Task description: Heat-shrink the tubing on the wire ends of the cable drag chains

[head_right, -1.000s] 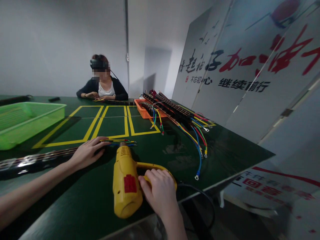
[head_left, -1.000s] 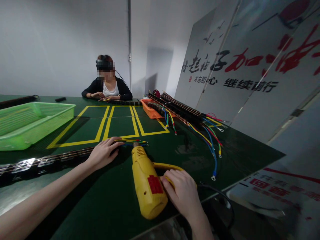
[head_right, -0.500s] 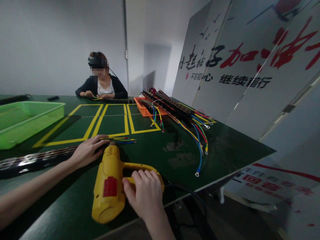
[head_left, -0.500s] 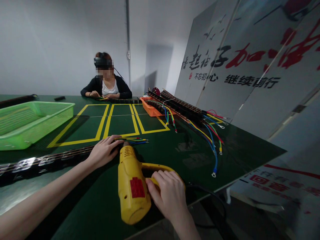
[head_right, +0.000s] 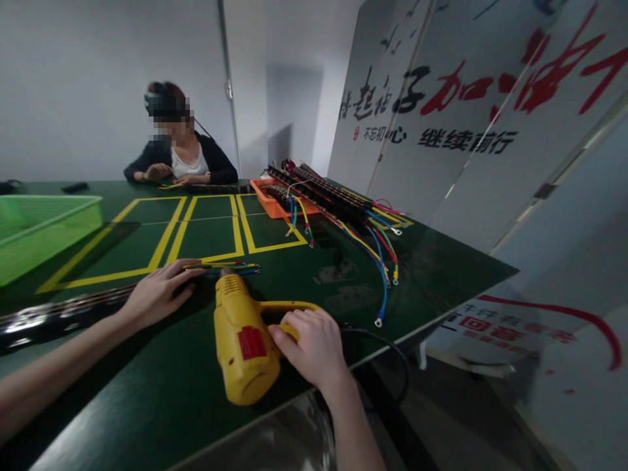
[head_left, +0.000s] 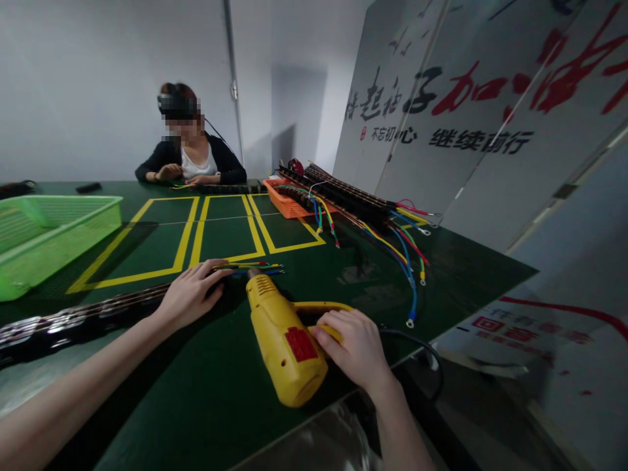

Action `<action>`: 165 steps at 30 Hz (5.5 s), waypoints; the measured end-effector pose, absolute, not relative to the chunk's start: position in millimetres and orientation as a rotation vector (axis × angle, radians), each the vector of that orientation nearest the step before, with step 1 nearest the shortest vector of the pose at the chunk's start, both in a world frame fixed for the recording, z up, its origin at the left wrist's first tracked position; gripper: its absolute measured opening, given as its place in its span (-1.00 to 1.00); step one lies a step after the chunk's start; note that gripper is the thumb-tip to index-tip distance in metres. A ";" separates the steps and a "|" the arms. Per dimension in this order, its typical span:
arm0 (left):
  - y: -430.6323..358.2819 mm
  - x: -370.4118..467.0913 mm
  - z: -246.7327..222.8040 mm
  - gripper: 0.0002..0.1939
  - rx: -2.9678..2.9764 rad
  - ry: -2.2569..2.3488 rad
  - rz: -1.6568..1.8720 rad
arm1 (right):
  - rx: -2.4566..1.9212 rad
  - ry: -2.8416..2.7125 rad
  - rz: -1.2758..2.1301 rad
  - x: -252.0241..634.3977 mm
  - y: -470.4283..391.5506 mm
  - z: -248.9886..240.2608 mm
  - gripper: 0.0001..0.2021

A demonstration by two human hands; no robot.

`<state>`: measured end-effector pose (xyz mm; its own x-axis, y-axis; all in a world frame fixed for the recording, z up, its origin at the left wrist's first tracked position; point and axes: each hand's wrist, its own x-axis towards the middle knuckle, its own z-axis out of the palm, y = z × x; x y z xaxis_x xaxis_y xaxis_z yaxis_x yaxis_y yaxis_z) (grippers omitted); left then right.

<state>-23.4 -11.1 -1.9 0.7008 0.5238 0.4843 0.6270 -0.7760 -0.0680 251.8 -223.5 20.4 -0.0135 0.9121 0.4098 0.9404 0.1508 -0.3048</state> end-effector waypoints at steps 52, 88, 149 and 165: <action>-10.4 -20.1 -2.5 -0.62 -2.714 -0.866 -0.746 | -1.608 -1.947 0.245 217.5 -238.1 33.9 -0.36; -15.5 -18.8 0.8 -0.64 -2.625 -0.934 -0.739 | -1.569 -2.166 0.207 200.4 -227.5 26.5 0.20; -19.9 13.3 6.8 -0.68 -2.661 -1.374 -0.755 | -1.710 -2.140 0.159 231.0 -232.5 36.3 0.29; -18.8 19.7 8.4 -0.63 -2.577 -1.501 -0.768 | -1.783 -2.072 -0.039 227.1 -243.8 25.6 0.25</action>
